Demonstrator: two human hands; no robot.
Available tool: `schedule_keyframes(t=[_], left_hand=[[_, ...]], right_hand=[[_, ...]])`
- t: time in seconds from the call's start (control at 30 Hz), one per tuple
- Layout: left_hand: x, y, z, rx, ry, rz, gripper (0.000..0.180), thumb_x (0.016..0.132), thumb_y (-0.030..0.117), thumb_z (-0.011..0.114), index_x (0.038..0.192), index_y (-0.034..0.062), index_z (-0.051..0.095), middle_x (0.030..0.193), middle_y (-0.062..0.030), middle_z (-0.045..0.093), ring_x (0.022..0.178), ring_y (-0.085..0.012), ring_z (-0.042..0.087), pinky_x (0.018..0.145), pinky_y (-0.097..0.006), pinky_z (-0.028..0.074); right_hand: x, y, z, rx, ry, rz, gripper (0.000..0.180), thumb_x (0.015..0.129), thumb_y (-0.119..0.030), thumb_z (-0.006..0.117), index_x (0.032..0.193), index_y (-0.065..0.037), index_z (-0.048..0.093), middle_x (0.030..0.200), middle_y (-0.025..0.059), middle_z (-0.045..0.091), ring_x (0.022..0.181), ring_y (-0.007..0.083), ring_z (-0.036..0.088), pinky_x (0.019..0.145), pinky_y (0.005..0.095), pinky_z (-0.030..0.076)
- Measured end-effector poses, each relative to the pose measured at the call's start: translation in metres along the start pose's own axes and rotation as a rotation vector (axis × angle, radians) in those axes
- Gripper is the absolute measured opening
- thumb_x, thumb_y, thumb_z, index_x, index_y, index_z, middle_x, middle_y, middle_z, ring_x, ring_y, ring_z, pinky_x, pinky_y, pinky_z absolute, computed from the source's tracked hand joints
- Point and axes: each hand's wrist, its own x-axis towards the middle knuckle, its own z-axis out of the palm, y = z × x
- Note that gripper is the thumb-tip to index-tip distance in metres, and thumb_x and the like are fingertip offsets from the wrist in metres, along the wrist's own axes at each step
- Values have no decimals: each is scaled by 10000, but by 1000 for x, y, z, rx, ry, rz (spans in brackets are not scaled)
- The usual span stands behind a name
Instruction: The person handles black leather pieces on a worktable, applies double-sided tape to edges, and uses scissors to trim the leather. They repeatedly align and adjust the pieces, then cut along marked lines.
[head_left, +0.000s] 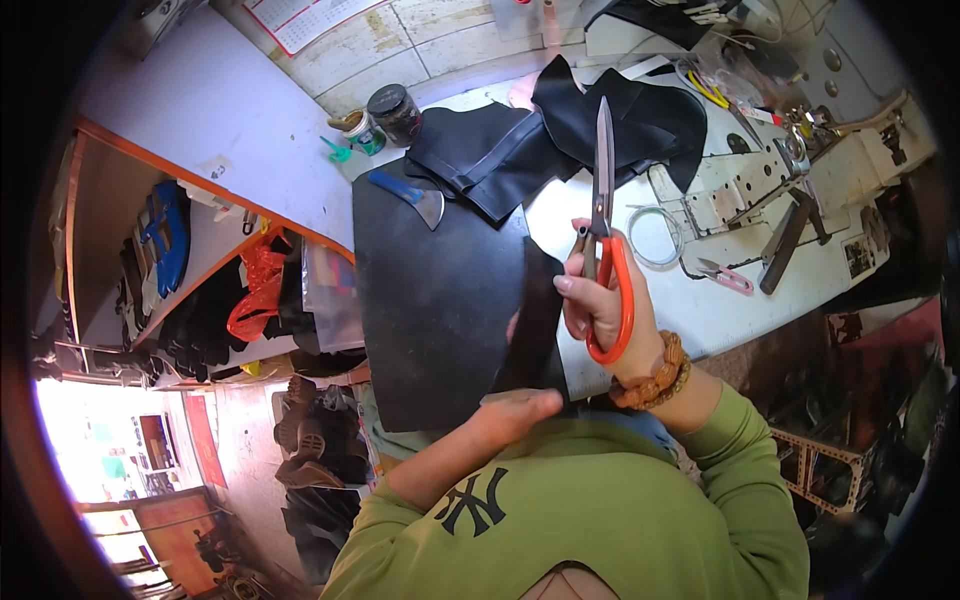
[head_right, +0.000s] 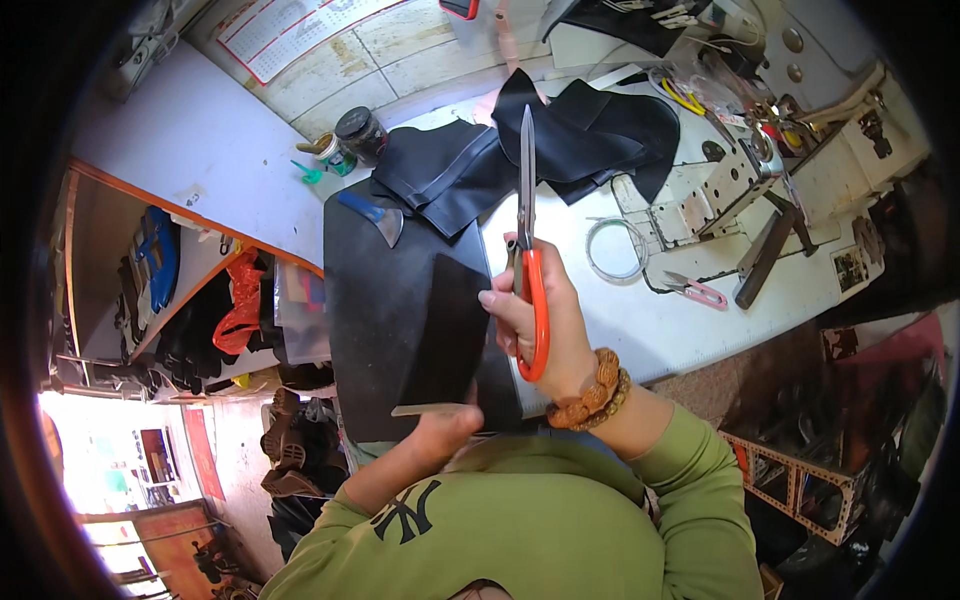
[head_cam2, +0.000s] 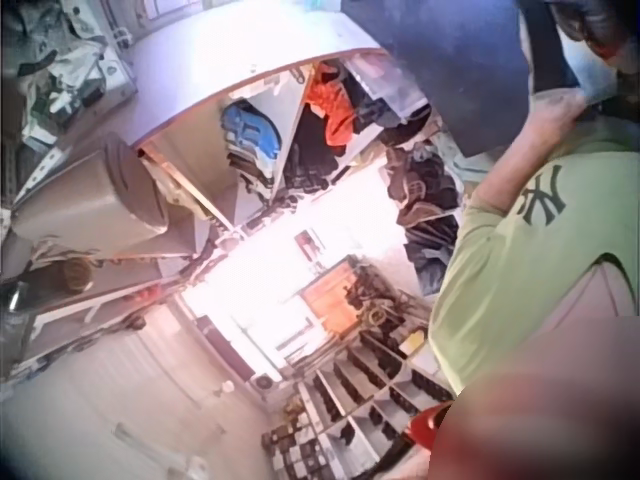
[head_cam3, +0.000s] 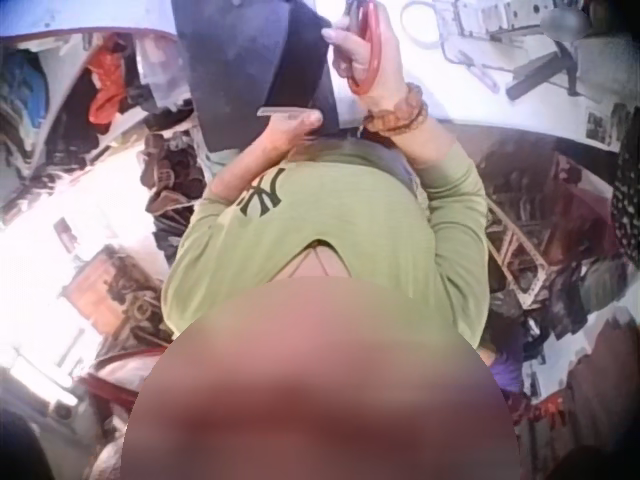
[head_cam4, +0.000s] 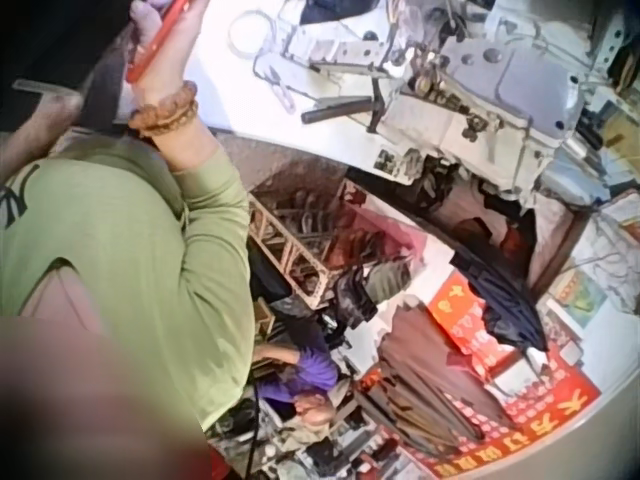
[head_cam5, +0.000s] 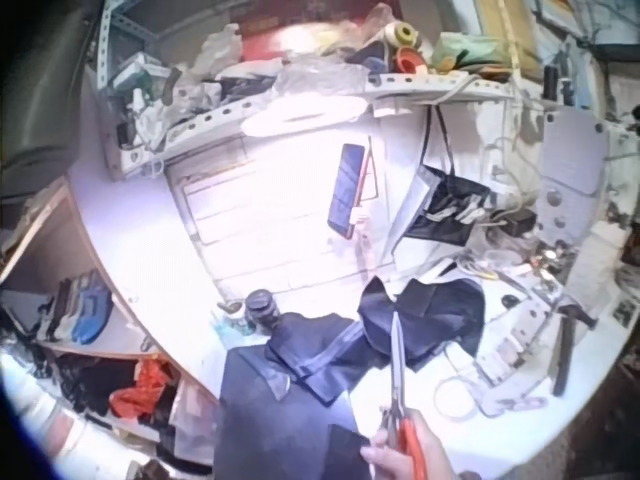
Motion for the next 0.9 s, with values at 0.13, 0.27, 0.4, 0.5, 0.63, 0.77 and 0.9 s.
schedule_keyframes(t=[0.13, 0.27, 0.4, 0.5, 0.63, 0.77, 0.9], left_hand=[[1, 17, -23, -127, -8, 290, 1199, 695, 207, 869, 1536, 98, 21, 1534, -156, 238, 1400, -267, 285, 1099, -442, 307], [10, 40, -42, 275, 18, 197, 925, 774, 103, 791, 1520, 139, 245, 1479, -153, 359, 1309, -257, 439, 1051, -363, 372], [20, 50, -34, 290, 109, -9, 654, 791, 35, 756, 1380, 12, 474, 1237, -81, 601, 1147, -156, 549, 1003, -288, 412], [25, 50, -29, 105, 251, 54, 630, 800, -28, 724, 1375, 0, 469, 1253, -79, 580, 1123, -136, 557, 984, -270, 429], [32, 50, -35, 54, 356, 107, 615, 796, -37, 722, 1358, -3, 477, 1268, -88, 569, 1126, -135, 551, 983, -268, 429], [38, 53, -39, 190, 392, 155, 604, 800, -40, 714, 1356, 6, 486, 1259, -88, 570, 1110, -132, 552, 969, -263, 435], [42, 57, -38, 193, 407, 187, 601, 801, -27, 719, 1355, 8, 491, 1260, -77, 571, 1106, -127, 553, 961, -262, 439]], right_hand=[[10, -18, -9, -34, -28, -27, 559, 826, 55, 622, 1317, -39, 371, 835, 19, 520, 473, 60, 469, 389, 191, 383], [10, -12, 1, -198, -124, 51, 589, 813, 14, 648, 1341, -50, 396, 862, 16, 516, 461, 60, 431, 401, 189, 351], [7, 1, 7, -133, -151, 22, 557, 848, -35, 674, 1332, -66, 399, 779, 11, 568, 494, 51, 490, 430, 184, 386], [-3, 5, -5, -179, -95, 31, 467, 897, -124, 630, 1301, -39, 412, 764, 37, 585, 490, 63, 492, 436, 194, 393], [-39, 16, -18, -225, -265, 352, 479, 883, -70, 611, 1306, -25, 390, 902, 77, 599, 692, 95, 541, 622, 222, 455], [-55, 20, -23, -233, -378, 406, 585, 858, -82, 645, 1352, -38, 334, 1139, 106, 534, 939, 129, 516, 823, 262, 462], [-51, 17, -21, -378, -511, 336, 587, 862, -117, 656, 1344, -39, 331, 1110, 88, 512, 923, 129, 494, 855, 264, 445]])
